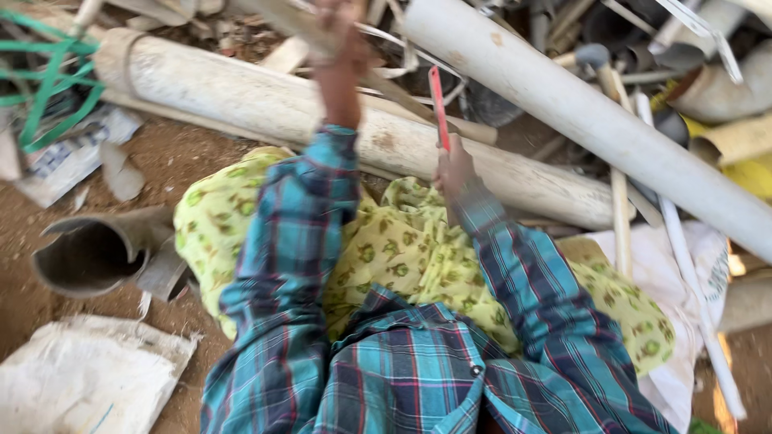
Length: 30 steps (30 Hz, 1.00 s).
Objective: The person saws a long PVC pipe using a small red hacksaw blade, holding the pipe with one hand while moving the blade back and forth across a marked section until the pipe is cut.
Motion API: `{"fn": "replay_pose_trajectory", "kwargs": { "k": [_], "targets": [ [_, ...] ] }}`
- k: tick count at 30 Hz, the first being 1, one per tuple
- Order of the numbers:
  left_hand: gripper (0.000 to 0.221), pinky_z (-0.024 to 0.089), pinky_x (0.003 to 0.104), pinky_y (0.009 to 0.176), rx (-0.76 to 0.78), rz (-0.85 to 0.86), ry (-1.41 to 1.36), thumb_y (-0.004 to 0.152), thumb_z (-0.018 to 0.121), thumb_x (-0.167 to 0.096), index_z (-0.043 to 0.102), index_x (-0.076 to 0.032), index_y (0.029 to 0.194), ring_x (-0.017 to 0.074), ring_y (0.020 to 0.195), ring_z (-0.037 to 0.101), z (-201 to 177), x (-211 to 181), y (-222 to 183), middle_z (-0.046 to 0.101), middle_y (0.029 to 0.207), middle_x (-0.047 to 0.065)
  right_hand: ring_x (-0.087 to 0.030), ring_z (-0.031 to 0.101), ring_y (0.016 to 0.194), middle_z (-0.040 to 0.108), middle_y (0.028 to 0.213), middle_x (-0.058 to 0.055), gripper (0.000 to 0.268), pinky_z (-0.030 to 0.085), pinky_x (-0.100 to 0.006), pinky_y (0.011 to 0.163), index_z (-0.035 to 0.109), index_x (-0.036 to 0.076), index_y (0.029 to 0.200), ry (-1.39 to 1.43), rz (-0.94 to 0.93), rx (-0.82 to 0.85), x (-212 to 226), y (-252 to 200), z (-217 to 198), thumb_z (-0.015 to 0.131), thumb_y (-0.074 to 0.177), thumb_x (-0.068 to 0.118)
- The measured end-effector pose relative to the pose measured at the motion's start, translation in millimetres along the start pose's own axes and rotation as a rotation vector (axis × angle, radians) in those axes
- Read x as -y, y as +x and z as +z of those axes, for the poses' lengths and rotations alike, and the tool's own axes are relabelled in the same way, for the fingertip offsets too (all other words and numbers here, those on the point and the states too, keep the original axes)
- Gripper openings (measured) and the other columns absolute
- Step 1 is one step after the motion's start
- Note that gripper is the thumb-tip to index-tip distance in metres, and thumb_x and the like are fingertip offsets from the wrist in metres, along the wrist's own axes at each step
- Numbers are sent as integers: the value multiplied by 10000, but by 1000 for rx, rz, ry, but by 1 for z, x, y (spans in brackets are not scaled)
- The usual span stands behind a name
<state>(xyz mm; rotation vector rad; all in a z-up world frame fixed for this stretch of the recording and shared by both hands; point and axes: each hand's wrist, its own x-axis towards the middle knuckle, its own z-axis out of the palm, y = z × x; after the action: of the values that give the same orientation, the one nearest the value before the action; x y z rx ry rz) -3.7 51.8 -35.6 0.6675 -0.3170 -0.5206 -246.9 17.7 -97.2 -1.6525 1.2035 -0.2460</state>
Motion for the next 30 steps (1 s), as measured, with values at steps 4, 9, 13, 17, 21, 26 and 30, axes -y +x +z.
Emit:
{"fn": "replay_pose_trajectory", "kwargs": {
  "k": [4,9,13,17,21,26,30],
  "targets": [
    [185,285,227,449,142,-6,160,1046,648,-229,705,-54,1066,32,531,393,5,28,-13,483,677,-64,-130,543,489,580,668,-51,338,472,-289,438,459,61,1350,181,-229,119,11,-28,23,405,1072,245],
    [243,361,262,426,35,202,115,1052,661,-234,612,-47,905,64,484,451,-11,28,16,509,636,-28,-156,590,496,591,695,-38,326,507,-302,413,494,44,1283,21,-116,27,20,-21,22,400,996,168],
    [188,420,257,379,-53,255,146,1011,655,-213,626,-47,927,77,442,510,-23,39,41,571,621,1,-161,558,463,573,669,-44,350,508,-314,388,487,62,1312,38,80,81,22,-13,16,405,986,162],
    [174,417,237,397,-11,306,152,1017,667,-194,665,-21,999,77,465,519,-28,64,45,589,653,14,-151,514,481,528,688,-44,339,463,-323,405,514,15,1321,92,-140,165,20,-19,23,399,1028,139],
    [209,409,212,386,-14,302,192,1035,660,-235,664,-34,977,52,448,494,-30,63,42,592,642,4,-122,553,489,570,689,-36,338,492,-299,417,526,15,1300,10,-140,95,18,-11,26,392,1025,160],
    [179,440,216,336,-135,226,125,989,649,-224,627,-47,985,53,422,527,-21,48,42,635,659,19,-128,571,469,565,704,-22,330,499,-313,387,499,-9,1274,-118,4,74,20,1,11,389,1000,138],
    [222,424,228,413,-24,288,75,1051,678,-222,626,-18,979,58,517,520,-14,69,27,587,695,8,-127,531,514,540,711,-46,327,454,-294,440,505,15,1337,94,-211,141,9,-7,12,415,1047,136]
  ]
}}
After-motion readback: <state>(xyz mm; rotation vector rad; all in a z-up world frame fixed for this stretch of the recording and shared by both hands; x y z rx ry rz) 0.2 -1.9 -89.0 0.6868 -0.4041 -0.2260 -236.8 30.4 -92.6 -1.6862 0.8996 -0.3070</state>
